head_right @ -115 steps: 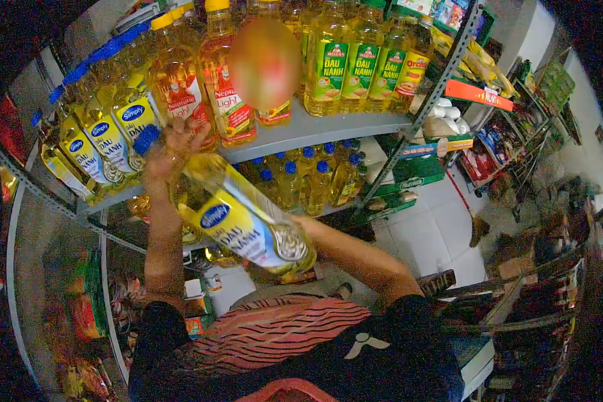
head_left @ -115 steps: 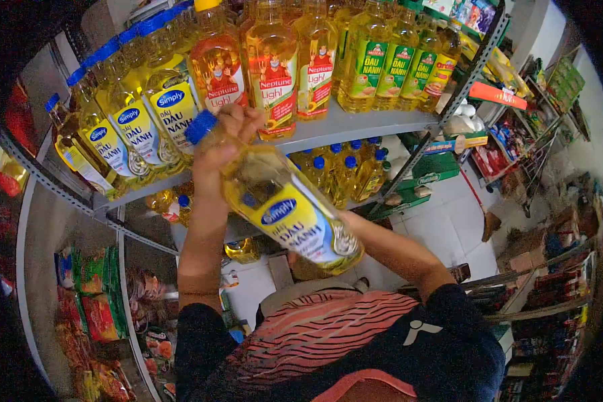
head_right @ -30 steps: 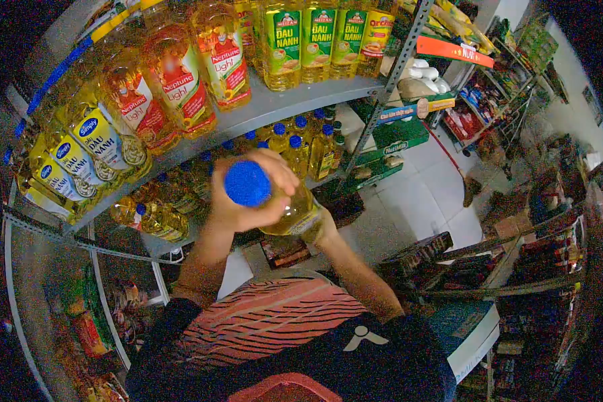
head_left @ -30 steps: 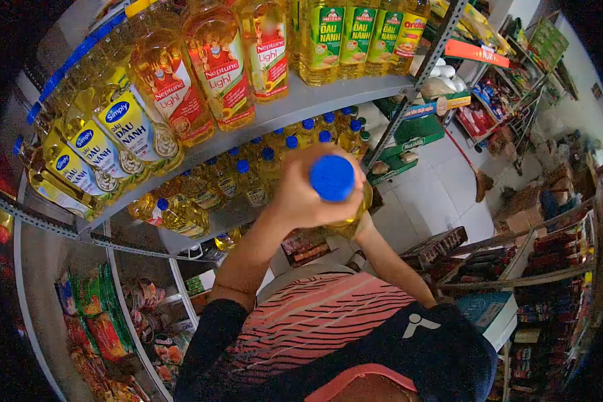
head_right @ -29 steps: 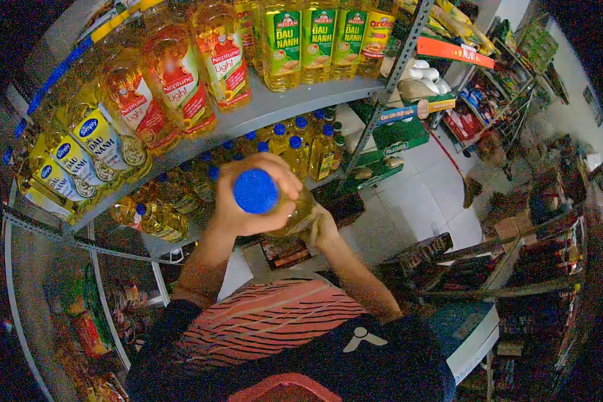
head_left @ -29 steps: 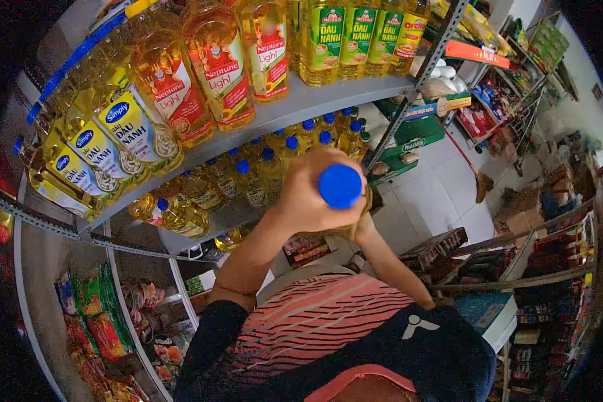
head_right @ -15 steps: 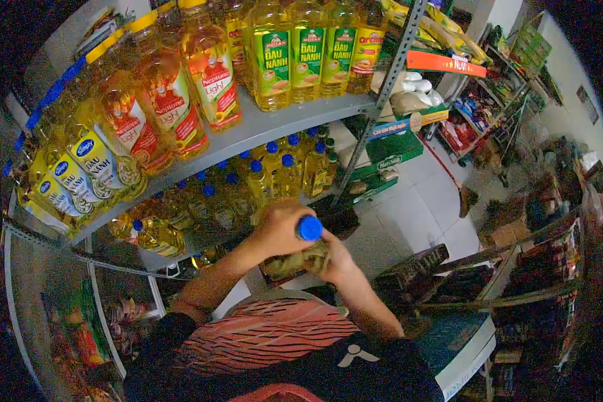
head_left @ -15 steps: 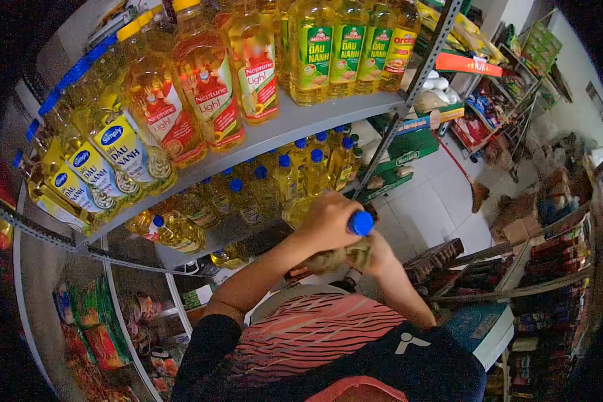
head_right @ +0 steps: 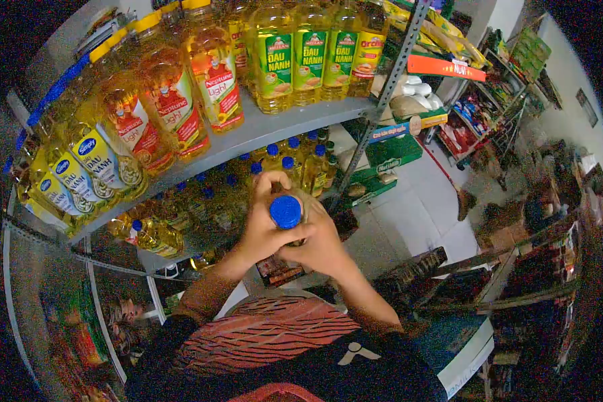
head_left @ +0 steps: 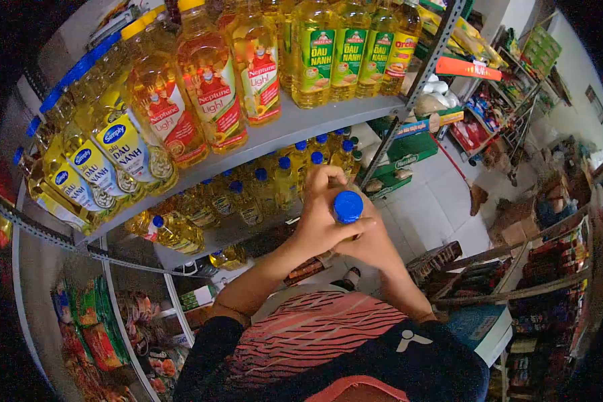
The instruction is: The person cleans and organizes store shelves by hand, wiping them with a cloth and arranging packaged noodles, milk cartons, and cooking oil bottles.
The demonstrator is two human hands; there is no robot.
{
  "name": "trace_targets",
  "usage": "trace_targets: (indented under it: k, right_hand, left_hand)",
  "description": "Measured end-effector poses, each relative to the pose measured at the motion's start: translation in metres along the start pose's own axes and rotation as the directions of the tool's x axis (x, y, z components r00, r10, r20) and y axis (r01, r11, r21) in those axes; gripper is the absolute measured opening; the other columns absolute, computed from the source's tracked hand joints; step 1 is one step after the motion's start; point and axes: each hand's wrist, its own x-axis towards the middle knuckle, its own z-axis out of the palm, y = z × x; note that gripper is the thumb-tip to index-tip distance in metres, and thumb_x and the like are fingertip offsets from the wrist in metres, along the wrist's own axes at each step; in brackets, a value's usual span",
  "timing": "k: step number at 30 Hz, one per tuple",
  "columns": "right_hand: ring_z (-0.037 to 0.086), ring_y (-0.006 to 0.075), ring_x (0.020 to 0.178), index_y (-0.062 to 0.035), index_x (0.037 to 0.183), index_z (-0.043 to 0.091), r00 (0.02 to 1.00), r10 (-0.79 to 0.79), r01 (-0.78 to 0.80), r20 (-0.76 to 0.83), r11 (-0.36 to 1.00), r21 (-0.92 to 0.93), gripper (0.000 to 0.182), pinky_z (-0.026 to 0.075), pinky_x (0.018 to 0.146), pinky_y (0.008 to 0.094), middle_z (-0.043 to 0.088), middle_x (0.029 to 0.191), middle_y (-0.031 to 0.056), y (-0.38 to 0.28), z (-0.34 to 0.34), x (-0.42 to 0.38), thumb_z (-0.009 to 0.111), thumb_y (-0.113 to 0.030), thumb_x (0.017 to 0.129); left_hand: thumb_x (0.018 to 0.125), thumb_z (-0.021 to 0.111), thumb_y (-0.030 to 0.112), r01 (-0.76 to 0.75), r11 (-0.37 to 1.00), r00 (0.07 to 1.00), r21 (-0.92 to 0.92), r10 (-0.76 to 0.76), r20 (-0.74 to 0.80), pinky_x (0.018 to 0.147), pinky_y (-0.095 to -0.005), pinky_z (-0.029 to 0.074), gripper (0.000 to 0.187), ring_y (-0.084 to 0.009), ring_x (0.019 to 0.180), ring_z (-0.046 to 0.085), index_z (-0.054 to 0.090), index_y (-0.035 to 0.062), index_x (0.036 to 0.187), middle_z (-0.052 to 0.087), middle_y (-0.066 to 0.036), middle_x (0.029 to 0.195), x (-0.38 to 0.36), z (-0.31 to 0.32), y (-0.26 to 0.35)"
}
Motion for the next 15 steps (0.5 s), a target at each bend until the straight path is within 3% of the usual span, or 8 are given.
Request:
trace_targets:
  k: [1,3,5,7,9,11,13,15]
  right_hand:
    - [0.049,0.0181,0.089,-0.0032,0.099,0.049,0.993,0.010,-0.020,0.121,0.996,0.082,0.050,0.040,0.078,0.0312,0.051,0.094,0.0066,0.000,-0.002,0.004,0.070,-0.011,0.053]
    - [0.050,0.0172,0.080,-0.0041,0.090,0.050,0.992,-0.111,0.100,0.055,0.981,0.169,0.044,0.041,0.072,0.0309,0.052,0.087,0.0048,0.010,0.003,0.006,0.071,-0.016,0.053]
    - [0.054,0.0257,0.083,-0.0032,0.093,0.052,0.990,0.012,-0.051,0.144,0.961,0.271,0.050,0.041,0.075,0.0342,0.055,0.091,0.0112,0.012,0.002,0.004,0.073,-0.017,0.050]
    - [0.054,0.0234,0.077,-0.0034,0.089,0.052,0.994,0.031,-0.062,0.109,0.955,0.290,0.045,0.042,0.072,0.0328,0.055,0.086,0.0101,0.002,0.005,0.004,0.072,-0.018,0.052]
    - [0.054,0.0224,0.077,-0.0032,0.087,0.053,0.993,-0.076,0.054,0.088,0.974,0.222,0.042,0.042,0.070,0.0320,0.055,0.085,0.0104,-0.005,0.007,0.005,0.071,-0.019,0.053]
    - [0.054,0.0200,0.072,-0.0033,0.083,0.054,0.992,-0.116,0.096,0.049,0.950,0.298,0.039,0.042,0.068,0.0301,0.056,0.081,0.0086,-0.009,0.012,0.011,0.073,-0.019,0.053]
    - [0.055,0.0171,0.069,-0.0032,0.081,0.057,0.982,-0.029,-0.043,0.185,0.928,0.370,0.039,0.043,0.067,0.0285,0.057,0.076,0.0069,-0.018,0.007,0.018,0.075,-0.018,0.051]
    - [0.054,0.0142,0.067,-0.0031,0.081,0.058,0.984,-0.031,-0.050,0.175,0.897,0.440,0.041,0.043,0.066,0.0272,0.058,0.075,0.0039,-0.020,0.014,0.025,0.077,-0.018,0.048]
  left_hand:
    - [0.053,0.074,0.033,-0.006,1.000,1.000,-0.025,0.006,-0.005,0.084,-0.0353,0.026,0.042,-0.0248,0.093,0.035,0.051,0.0057,0.075,0.038,-0.008,0.092,-0.001,-0.001,0.002]
    - [0.054,0.073,0.035,-0.090,0.993,0.995,0.077,0.086,0.055,0.086,-0.0372,0.025,0.041,-0.0262,0.096,0.032,0.053,0.0064,0.075,0.036,-0.009,0.097,-0.003,-0.007,0.003]
    - [0.055,0.072,0.036,-0.072,0.993,0.995,0.093,0.065,0.080,0.086,-0.0389,0.025,0.040,-0.0267,0.096,0.032,0.055,0.0067,0.076,0.037,-0.009,0.096,-0.004,-0.006,0.007]
    - [0.055,0.073,0.036,-0.021,0.998,0.998,0.062,0.017,0.067,0.086,-0.0392,0.025,0.040,-0.0267,0.097,0.032,0.055,0.0067,0.075,0.037,-0.009,0.097,-0.010,-0.009,0.014]
    - [0.057,0.072,0.037,-0.109,0.983,0.993,0.148,0.101,0.058,0.084,-0.0427,0.026,0.043,-0.0311,0.097,0.035,0.053,0.0058,0.079,0.039,-0.011,0.099,-0.015,-0.015,0.021]
    - [0.059,0.071,0.038,-0.091,0.991,0.994,0.096,0.096,-0.048,0.084,-0.0419,0.026,0.049,-0.0290,0.097,0.035,0.048,0.0053,0.088,0.038,-0.012,0.098,-0.019,-0.018,0.021]
    - [0.061,0.070,0.038,-0.250,0.886,0.914,-0.392,0.082,-0.398,0.085,-0.0388,0.026,0.056,-0.0253,0.098,0.035,0.041,0.0056,0.096,0.038,-0.011,0.096,-0.022,-0.022,0.010]
    - [0.063,0.069,0.038,-0.193,0.917,0.937,-0.348,0.067,-0.344,0.084,-0.0346,0.028,0.057,-0.0224,0.094,0.037,0.036,0.0067,0.098,0.038,-0.010,0.095,-0.037,-0.052,-0.008]
